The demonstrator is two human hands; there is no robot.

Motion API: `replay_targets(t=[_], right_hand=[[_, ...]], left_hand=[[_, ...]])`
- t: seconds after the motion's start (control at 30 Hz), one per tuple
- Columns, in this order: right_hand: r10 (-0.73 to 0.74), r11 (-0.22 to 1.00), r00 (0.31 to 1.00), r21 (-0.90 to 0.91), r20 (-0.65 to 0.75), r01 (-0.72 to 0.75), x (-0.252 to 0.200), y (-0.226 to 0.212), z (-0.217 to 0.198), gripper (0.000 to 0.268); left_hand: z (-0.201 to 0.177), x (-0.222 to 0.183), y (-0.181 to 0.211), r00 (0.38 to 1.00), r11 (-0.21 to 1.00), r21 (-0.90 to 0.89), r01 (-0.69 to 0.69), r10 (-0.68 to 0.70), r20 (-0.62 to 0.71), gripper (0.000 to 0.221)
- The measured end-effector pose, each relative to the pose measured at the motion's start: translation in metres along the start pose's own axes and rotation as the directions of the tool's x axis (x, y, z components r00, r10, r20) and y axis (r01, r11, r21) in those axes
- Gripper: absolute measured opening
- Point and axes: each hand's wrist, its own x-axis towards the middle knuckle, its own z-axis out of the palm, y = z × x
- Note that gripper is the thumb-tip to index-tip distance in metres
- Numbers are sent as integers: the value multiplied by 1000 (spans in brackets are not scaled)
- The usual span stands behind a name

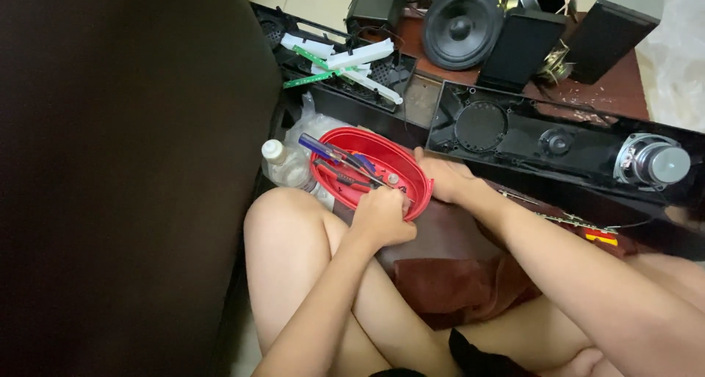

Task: Cleaning the internal components and grill of a disassembled speaker using brushes and a cloth.

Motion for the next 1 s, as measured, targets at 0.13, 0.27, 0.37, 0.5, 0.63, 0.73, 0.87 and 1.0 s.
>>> replay_targets(t=[0.13, 0.27, 0.37, 0.5, 0.63, 0.73, 0.87, 1.0], right_hand=[[-43, 998, 999, 39, -9, 44, 19, 23, 10, 46], [-232, 966, 969, -133, -82, 220, 17, 33, 15, 36], [-304, 926, 942, -278, -139, 257, 15, 41, 25, 36], [-327, 863, 917, -468, -229, 191, 7, 46, 37, 44], [-200, 925, 950, -367, -240, 102, -36, 44, 34, 38], [-63, 988, 950, -156, -306, 15, -75, 40, 25, 33], [56, 977, 848, 206, -527, 64, -127, 49, 17, 24], [205, 744, 666, 557, -717, 370, -160, 72, 21, 18]], left_hand=[[4, 0, -3, 998, 998, 26, -60, 61, -31, 16], [4, -3, -2, 990, 992, 27, -126, 128, -65, 14], [2, -6, -1, 991, 993, 37, -112, 114, -65, 14], [3, -5, -1, 998, 996, 69, -56, 58, -27, 14], [6, -4, -4, 997, 995, 84, -58, 61, -35, 17], [3, -8, 0, 998, 992, 115, -48, 52, -34, 19], [-10, -18, 17, 995, 983, 167, -73, 83, -51, 29], [-2, -27, 29, 864, 957, 73, -281, 285, -415, 53]])
